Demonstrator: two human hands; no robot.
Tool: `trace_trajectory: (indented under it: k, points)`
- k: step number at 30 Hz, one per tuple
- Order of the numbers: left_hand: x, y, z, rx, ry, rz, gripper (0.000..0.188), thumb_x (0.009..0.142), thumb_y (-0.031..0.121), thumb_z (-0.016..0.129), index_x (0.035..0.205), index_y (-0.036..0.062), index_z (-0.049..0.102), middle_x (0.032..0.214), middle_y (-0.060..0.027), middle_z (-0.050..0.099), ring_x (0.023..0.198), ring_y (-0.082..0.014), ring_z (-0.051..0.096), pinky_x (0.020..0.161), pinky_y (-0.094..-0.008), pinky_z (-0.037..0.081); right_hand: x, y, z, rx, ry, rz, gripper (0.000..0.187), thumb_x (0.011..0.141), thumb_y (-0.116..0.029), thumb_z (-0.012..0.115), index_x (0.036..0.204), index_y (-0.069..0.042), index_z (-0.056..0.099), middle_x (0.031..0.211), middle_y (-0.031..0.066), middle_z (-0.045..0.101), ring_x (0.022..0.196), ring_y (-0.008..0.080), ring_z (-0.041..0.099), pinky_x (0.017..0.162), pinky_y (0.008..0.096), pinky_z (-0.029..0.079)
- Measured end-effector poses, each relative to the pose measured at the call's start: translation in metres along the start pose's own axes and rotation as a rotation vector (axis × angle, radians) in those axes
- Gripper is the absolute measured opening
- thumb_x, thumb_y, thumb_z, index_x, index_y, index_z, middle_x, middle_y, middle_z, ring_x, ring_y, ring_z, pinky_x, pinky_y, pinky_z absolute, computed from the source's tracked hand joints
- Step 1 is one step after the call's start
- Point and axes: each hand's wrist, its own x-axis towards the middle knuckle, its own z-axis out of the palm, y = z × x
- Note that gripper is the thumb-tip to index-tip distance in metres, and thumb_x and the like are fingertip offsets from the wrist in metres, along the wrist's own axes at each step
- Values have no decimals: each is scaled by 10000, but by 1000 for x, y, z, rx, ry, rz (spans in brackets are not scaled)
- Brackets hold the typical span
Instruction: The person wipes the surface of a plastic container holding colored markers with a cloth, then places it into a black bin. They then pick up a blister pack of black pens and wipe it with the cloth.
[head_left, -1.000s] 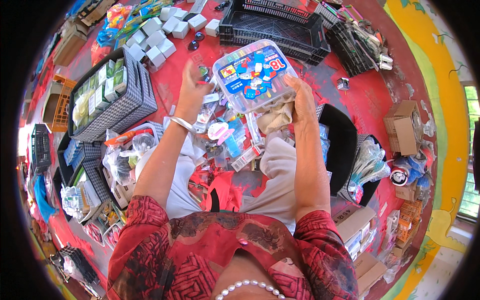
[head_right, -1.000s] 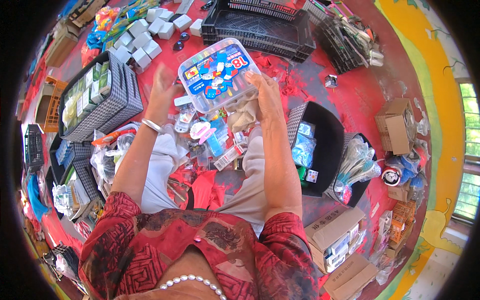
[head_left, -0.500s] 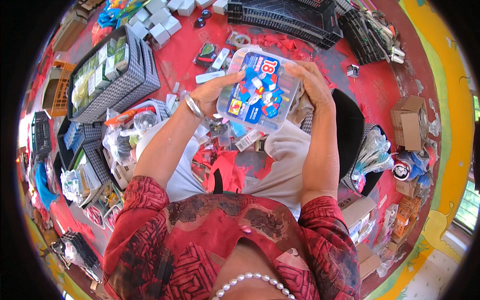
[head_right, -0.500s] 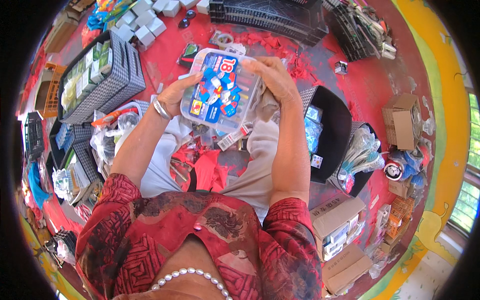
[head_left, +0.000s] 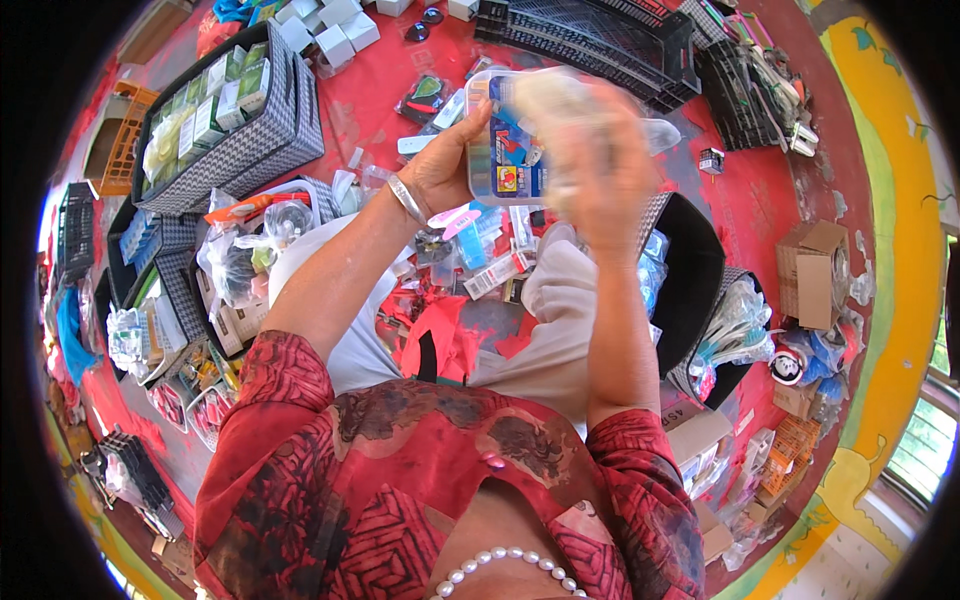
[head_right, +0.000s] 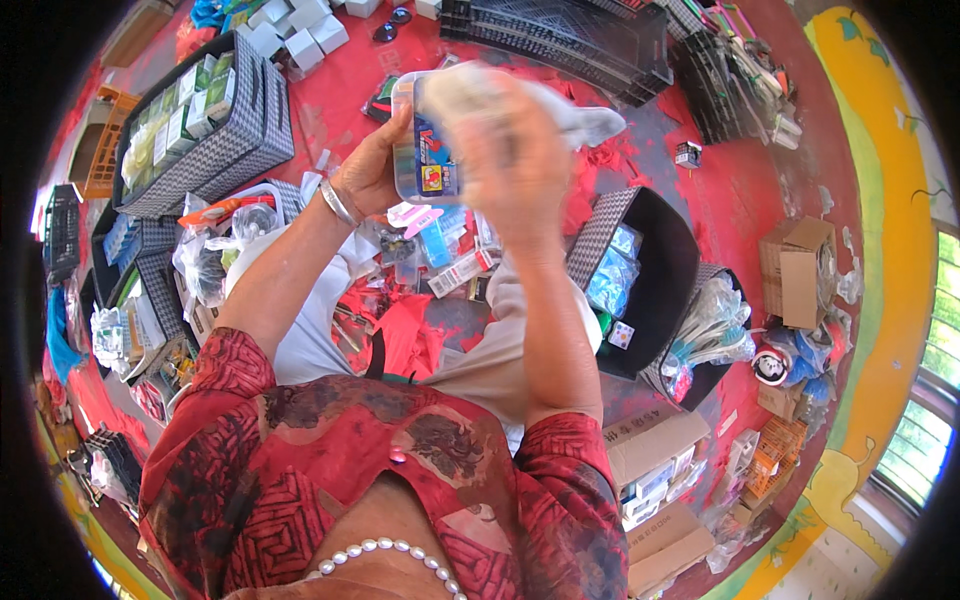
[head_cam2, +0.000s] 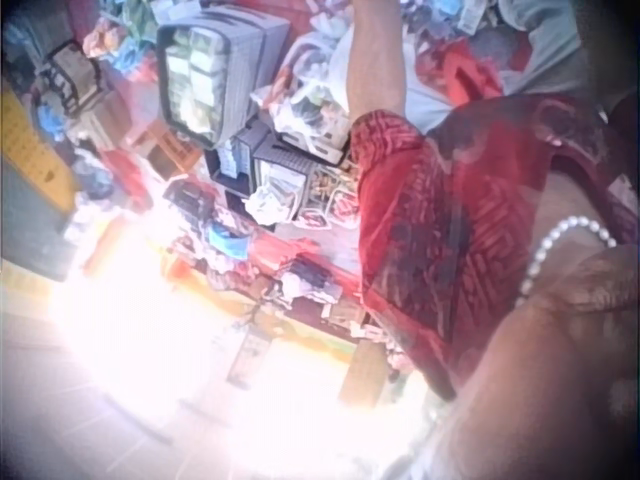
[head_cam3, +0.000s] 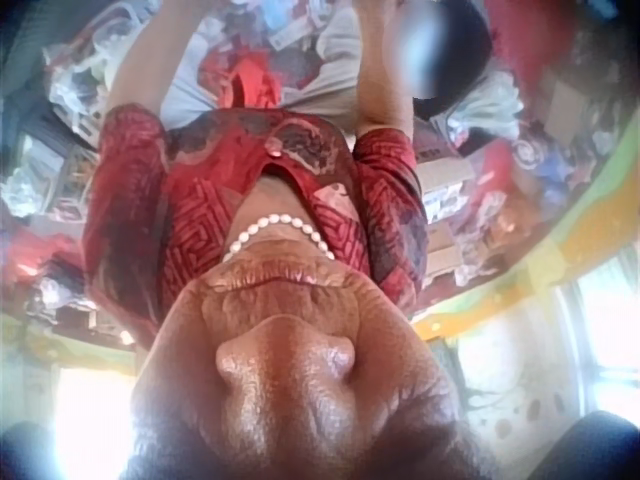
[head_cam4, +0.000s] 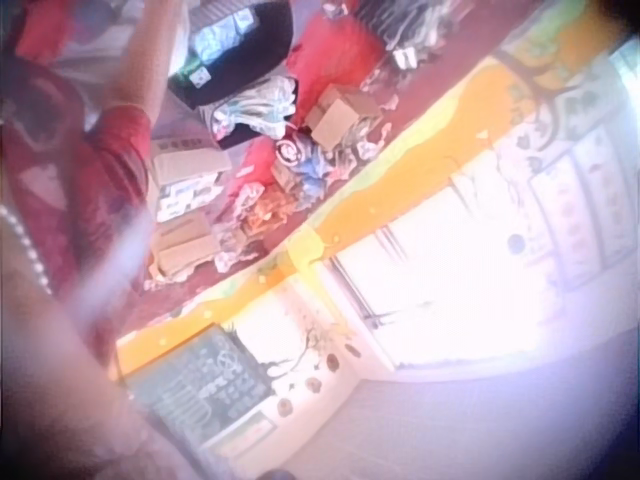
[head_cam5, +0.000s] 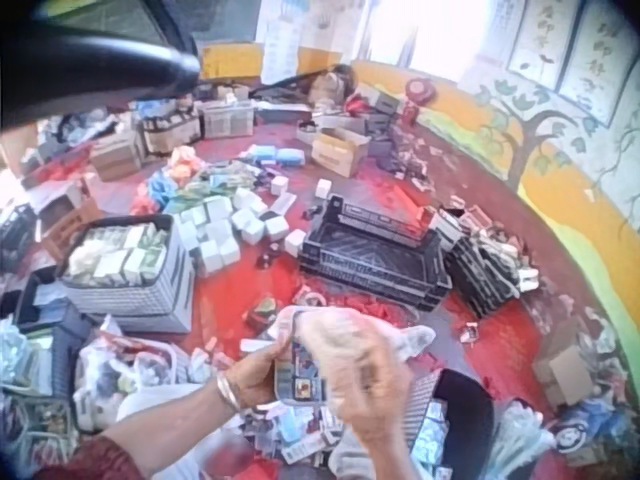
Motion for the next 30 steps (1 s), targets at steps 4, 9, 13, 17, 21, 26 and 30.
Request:
trace_trajectory:
  k: [4, 9, 13, 17, 21, 26, 30]
  points:
    - [1, 0, -5, 60, 60, 76, 457, 903, 411, 468, 1220, 82, 473, 1192, -96, 550, 1065, -198, 558, 941, -395, 431, -18, -4, 34, -438, -302, -255, 476, 727, -297, 667, 1180, -200, 553, 1104, 114, 535, 1001, 303, 512, 890, 433, 362]
    - [-3, -10, -3, 91, -46, 103, 521, 865, 393, 552, 1249, 62, 433, 1210, -106, 534, 1061, -231, 558, 924, -402, 445, 5, 43, 17, -532, -70, -136, 472, 708, -245, 670, 1165, -224, 558, 1061, 120, 556, 968, 294, 545, 833, 422, 405]
    - [-8, -11, 1, 152, 72, 99, 638, 788, 379, 662, 1275, 57, 405, 1229, -129, 521, 1108, -264, 529, 942, -435, 429, 20, 76, -6, -437, 183, 174, 341, 745, -193, 653, 1079, -139, 604, 909, 138, 609, 790, 283, 600, 695, 377, 466]
    - [-10, -5, -1, 74, 15, 158, 679, 743, 363, 711, 1269, 62, 407, 1229, -124, 520, 1110, -267, 524, 955, -462, 411, 36, 72, -42, 93, 547, 606, 147, 804, -114, 613, 882, 9, 633, 776, 98, 642, 670, 164, 619, 613, 271, 487]
    - [-4, -4, -2, 11, 18, 144, 585, 797, 393, 647, 1256, 108, 421, 1229, -90, 521, 1125, -248, 510, 965, -452, 400, 45, 33, -55, 619, 585, 375, 95, 802, -52, 611, 851, 29, 619, 812, 93, 634, 677, 133, 605, 596, 241, 491]
    - [4, -12, 0, -1, -40, 154, 593, 837, 521, 512, 1281, 140, 411, 1250, -60, 509, 1142, -232, 496, 974, -435, 384, 37, 8, 9, 50, -113, -48, 247, 736, -263, 675, 933, -115, 656, 1125, 140, 517, 1082, 284, 461, 917, 405, 343]
    - [4, -4, -2, -105, -9, 199, 659, 849, 638, 340, 1281, 148, 423, 1292, -61, 469, 1151, -229, 486, 970, -410, 390, 11, 6, 53, -231, -271, -100, 354, 727, -328, 659, 1031, -155, 609, 1134, 163, 536, 1117, 351, 461, 928, 503, 306]
